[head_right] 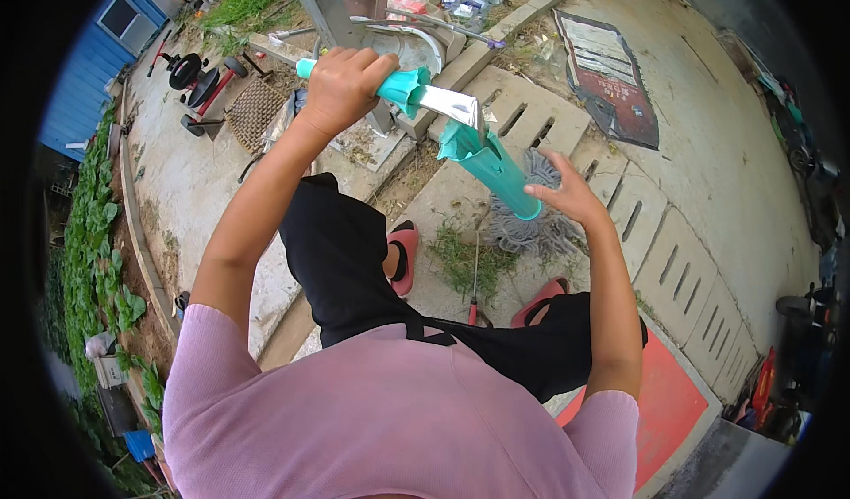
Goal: The person sits on the ground and assembles a mop by inserting the metal rod into the teal plastic handle and attaching the mop head. The person manipulates the handle and rod to connect them.
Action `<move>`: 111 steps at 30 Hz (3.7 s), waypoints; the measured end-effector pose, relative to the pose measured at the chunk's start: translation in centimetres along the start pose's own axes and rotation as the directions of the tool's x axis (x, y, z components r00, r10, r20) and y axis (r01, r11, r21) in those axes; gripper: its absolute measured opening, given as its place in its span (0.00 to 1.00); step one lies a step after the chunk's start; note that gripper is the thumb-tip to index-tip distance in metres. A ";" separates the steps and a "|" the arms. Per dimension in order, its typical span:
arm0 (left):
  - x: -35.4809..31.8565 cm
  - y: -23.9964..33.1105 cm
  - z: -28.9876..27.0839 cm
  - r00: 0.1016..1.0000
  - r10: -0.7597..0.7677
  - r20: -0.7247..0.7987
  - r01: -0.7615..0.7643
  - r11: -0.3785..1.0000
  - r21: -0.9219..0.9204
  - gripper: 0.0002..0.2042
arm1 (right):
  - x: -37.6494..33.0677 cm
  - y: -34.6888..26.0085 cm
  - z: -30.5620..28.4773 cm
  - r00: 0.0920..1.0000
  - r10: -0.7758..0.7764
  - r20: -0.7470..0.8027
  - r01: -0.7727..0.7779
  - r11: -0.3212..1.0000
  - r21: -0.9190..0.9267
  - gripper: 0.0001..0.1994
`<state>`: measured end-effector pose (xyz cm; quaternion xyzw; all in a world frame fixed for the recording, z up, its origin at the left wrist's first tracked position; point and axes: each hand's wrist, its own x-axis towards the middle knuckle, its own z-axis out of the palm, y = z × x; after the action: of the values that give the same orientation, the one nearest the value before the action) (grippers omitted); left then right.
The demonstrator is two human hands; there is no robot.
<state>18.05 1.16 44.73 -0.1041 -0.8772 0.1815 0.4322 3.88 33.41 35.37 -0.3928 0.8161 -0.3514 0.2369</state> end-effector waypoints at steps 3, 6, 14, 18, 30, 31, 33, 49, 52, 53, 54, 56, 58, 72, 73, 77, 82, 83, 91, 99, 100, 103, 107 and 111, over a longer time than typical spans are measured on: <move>1.2 1.5 0.0 0.996 0.073 0.046 -0.073 0.997 -0.007 0.07 | 0.6 -5.0 1.1 0.978 -0.167 -0.128 0.200 0.930 0.310 0.40; 2.2 2.3 0.5 0.996 0.090 0.020 -0.088 0.995 -0.055 0.07 | 2.6 -4.7 3.8 0.956 -0.282 -0.083 0.292 0.871 0.395 0.40; 4.0 1.7 -1.6 0.987 0.152 0.061 -0.150 0.988 -0.036 0.10 | 0.8 -5.5 8.6 0.867 -0.202 -0.456 0.272 0.958 0.093 0.28; 2.4 1.5 -0.9 0.964 0.168 0.204 -0.174 0.985 0.010 0.10 | 0.5 -4.2 9.5 0.721 -0.319 -0.615 0.216 0.947 -0.238 0.21; 3.5 0.9 -1.5 0.953 0.297 -0.062 -0.301 0.952 -0.061 0.09 | -2.3 -4.7 6.3 0.952 -0.165 -0.256 0.277 0.820 0.501 0.27; 3.9 1.2 -2.0 0.947 0.319 -0.047 -0.321 0.947 -0.031 0.09 | -2.0 -4.9 5.8 0.965 -0.174 -0.196 0.257 0.777 0.575 0.32; 4.4 1.7 -2.9 0.928 0.367 -0.065 -0.369 0.929 -0.036 0.09 | -1.8 -5.5 5.3 0.965 -0.250 -0.076 0.253 0.815 0.521 0.34; 1.8 -0.7 1.1 0.969 0.116 0.219 -0.054 0.961 -0.269 0.09 | -0.4 -8.4 9.7 0.973 -0.147 -0.179 0.214 0.864 0.455 0.24; 3.7 0.1 0.4 0.943 0.267 0.199 -0.220 0.949 -0.226 0.08 | 0.2 -7.0 11.3 0.946 -0.076 -0.315 0.115 0.987 0.109 0.23; 4.5 0.4 0.1 0.921 0.331 0.208 -0.306 0.941 -0.143 0.06 | 0.6 -6.5 11.5 0.935 -0.103 -0.338 0.165 0.973 0.161 0.23; 4.7 0.7 0.3 0.911 0.359 0.204 -0.337 0.932 -0.132 0.06 | 0.6 -6.0 11.5 0.952 -0.078 -0.295 0.130 0.978 0.162 0.23; 5.0 1.0 0.6 0.887 0.419 0.196 -0.404 0.908 -0.110 0.07 | 0.5 -5.2 11.2 0.977 -0.027 -0.211 0.062 0.985 0.163 0.24; 4.7 0.6 0.7 0.898 0.405 0.173 -0.384 0.912 -0.140 0.07 | 0.6 -4.5 10.5 0.977 -0.178 -0.118 0.206 0.930 0.305 0.24; 5.9 -1.1 0.3 0.867 0.466 0.174 -0.430 0.878 -0.210 0.10 | 0.2 -6.6 10.7 0.978 -0.207 0.012 0.134 0.672 0.729 0.20; 5.9 -1.1 0.3 0.861 0.474 0.184 -0.440 0.876 -0.198 0.09 | 0.1 -6.9 11.3 0.984 -0.173 -0.052 0.162 0.720 0.674 0.20; 6.9 -1.0 -0.2 0.797 0.481 0.365 -0.478 0.872 -0.105 0.07 | 2.2 -5.8 14.3 0.961 -0.028 -0.274 0.159 0.868 0.471 0.21; 7.2 5.8 -2.9 0.579 0.230 0.783 -0.493 0.863 0.111 0.05 | 6.3 -3.1 14.8 0.893 0.128 -0.432 0.013 0.951 0.310 0.21; 7.1 8.5 -2.9 0.619 0.181 0.765 -0.506 0.837 0.211 0.05 | 7.2 -2.0 14.2 0.856 0.168 -0.489 -0.025 0.958 0.286 0.20; -0.2 7.7 -2.4 0.883 -0.177 0.435 0.145 0.984 0.106 0.04 | 5.3 -2.9 10.0 0.704 0.070 -0.707 0.009 0.994 0.108 0.16; 2.1 6.0 -3.2 0.896 -0.189 0.403 0.214 0.977 -0.017 0.10 | 3.9 -3.4 9.0 0.681 0.019 -0.732 0.153 0.974 0.168 0.13; 2.2 5.8 -3.1 0.901 -0.193 0.389 0.223 0.974 -0.033 0.09 | 3.7 -3.6 9.0 0.646 -0.034 -0.763 0.185 0.976 0.113 0.12; 1.2 6.1 -1.9 0.897 -0.298 0.328 0.353 0.927 -0.125 0.09 | 3.0 -4.6 8.0 0.526 -0.140 -0.839 0.254 0.967 -0.002 0.11; -1.8 10.5 0.4 0.776 -0.518 0.360 0.626 0.703 -0.337 0.09 | 1.7 -6.1 5.6 0.488 -0.223 -0.844 0.271 0.958 -0.096 0.10; -3.1 15.8 0.9 0.547 -0.569 0.613 0.826 0.251 -0.504 0.09 | 1.3 -7.3 4.9 0.521 -0.375 -0.767 0.397 0.902 -0.171 0.09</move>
<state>19.59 14.35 35.56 0.1628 -0.8695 -0.4013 0.2378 9.83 27.28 37.62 -0.3668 0.7237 -0.5405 -0.2224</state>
